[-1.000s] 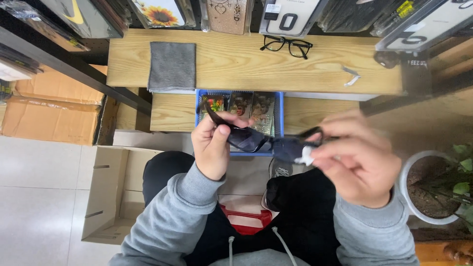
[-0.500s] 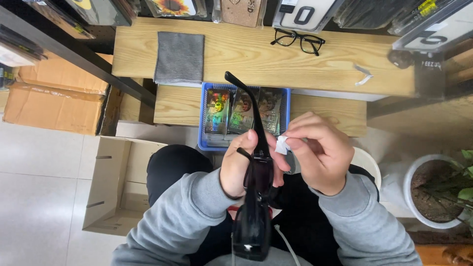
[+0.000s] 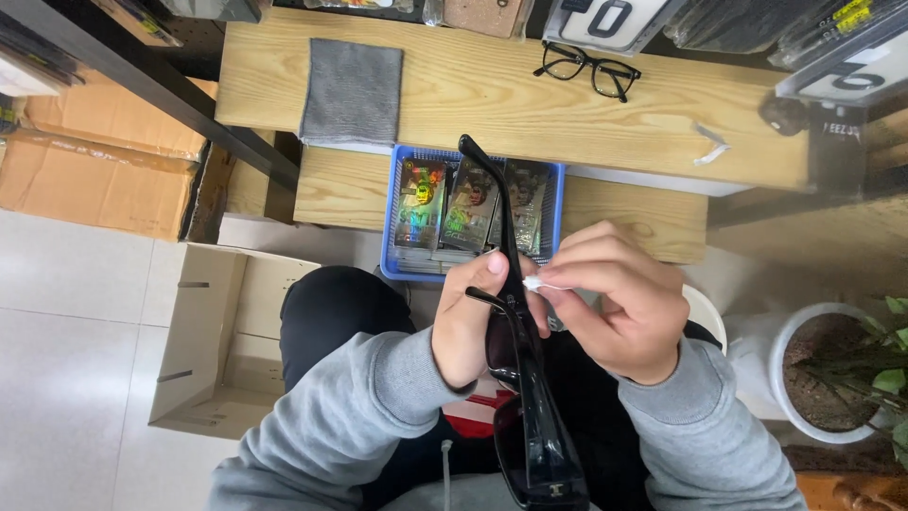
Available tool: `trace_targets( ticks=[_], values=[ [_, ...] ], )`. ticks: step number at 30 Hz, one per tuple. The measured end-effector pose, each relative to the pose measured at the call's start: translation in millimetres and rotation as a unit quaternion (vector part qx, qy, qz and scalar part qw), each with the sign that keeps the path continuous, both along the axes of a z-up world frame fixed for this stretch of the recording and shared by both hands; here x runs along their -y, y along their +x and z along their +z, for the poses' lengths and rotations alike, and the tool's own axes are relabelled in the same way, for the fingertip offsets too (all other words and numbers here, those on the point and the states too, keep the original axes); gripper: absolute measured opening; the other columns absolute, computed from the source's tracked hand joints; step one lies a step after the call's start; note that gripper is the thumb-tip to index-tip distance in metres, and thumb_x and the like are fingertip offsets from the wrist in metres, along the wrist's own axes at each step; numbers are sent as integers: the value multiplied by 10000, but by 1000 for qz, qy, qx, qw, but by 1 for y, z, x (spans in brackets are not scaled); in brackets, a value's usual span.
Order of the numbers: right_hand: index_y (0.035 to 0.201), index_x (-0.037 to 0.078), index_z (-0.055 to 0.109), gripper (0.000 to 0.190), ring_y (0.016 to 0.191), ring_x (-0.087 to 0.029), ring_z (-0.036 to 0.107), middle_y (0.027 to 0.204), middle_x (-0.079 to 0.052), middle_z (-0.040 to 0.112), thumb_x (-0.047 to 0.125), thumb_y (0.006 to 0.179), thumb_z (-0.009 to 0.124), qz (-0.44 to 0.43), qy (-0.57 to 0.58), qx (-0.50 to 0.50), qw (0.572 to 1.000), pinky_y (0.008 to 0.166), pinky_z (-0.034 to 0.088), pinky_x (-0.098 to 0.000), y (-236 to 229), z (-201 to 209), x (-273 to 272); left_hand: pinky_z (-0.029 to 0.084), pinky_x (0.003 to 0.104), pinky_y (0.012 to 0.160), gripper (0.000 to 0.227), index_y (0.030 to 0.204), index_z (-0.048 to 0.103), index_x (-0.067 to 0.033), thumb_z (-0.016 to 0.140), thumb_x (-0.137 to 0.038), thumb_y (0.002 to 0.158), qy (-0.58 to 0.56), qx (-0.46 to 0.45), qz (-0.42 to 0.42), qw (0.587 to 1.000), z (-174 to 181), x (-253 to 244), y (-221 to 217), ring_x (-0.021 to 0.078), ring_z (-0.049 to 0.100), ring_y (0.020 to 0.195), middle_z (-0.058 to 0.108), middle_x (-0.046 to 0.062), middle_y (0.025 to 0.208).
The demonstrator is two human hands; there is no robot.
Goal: Cleaning a pair of black sunglasses using a small white cloth or tissue to remove smudges from the lenses and frame.
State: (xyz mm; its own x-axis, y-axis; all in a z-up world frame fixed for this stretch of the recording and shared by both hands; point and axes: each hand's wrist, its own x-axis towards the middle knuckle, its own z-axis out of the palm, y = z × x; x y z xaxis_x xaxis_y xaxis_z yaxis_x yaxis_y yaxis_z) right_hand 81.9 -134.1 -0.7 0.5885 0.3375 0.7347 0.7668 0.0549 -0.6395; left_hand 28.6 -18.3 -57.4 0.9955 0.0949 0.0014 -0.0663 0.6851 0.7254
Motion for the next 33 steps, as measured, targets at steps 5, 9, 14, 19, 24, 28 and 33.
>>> trace_targets(
  ticks=[5,9,14,19,24,28,33],
  values=[
    [816,4,721,87,652,-250,596,787,-103,692,-77,794,696,-24,-61,67,996,603,531,-343,2,1,0,447,224,396,407,723,636,33,448,-201,997,-20,-23,1,1000,4,1,-4,163,544,408,579,181,484],
    [822,63,746,64,730,-267,602,868,-76,686,39,851,694,-45,-124,97,987,648,525,-379,-4,1,2,489,266,420,385,692,596,22,447,-153,1001,-66,-32,-5,997,1,0,-7,173,524,416,559,167,502],
    [877,48,708,122,789,-273,546,897,-66,625,97,923,606,2,-216,106,971,726,426,-399,-6,13,11,351,244,455,421,608,541,-77,463,-247,985,44,-34,-55,997,6,-11,-6,101,424,466,492,47,513],
    [903,65,680,201,834,-267,510,885,-33,551,169,971,522,56,-298,128,944,751,327,-424,-5,21,17,444,255,507,518,617,573,-55,434,-371,1002,105,-35,-149,983,21,-18,-4,165,604,547,632,105,585],
    [854,76,674,203,830,-232,511,852,-7,561,122,983,524,36,-318,178,931,760,318,-408,-5,28,16,434,238,436,485,621,593,-34,464,-289,1013,50,-73,-153,984,14,-9,-6,167,600,503,626,123,578],
    [848,31,652,139,783,-231,536,860,-30,607,55,958,570,14,-300,168,939,705,318,-408,-9,20,14,261,223,452,387,625,408,-139,464,-222,998,44,-81,-155,984,13,-12,-6,49,354,512,393,-59,582],
    [883,49,696,223,769,-241,517,887,-24,574,38,949,483,2,-310,193,931,689,308,-391,-7,16,16,436,237,450,487,635,596,-28,456,-292,1019,49,-83,-160,982,9,-11,-6,168,594,504,628,131,589]
  ],
)
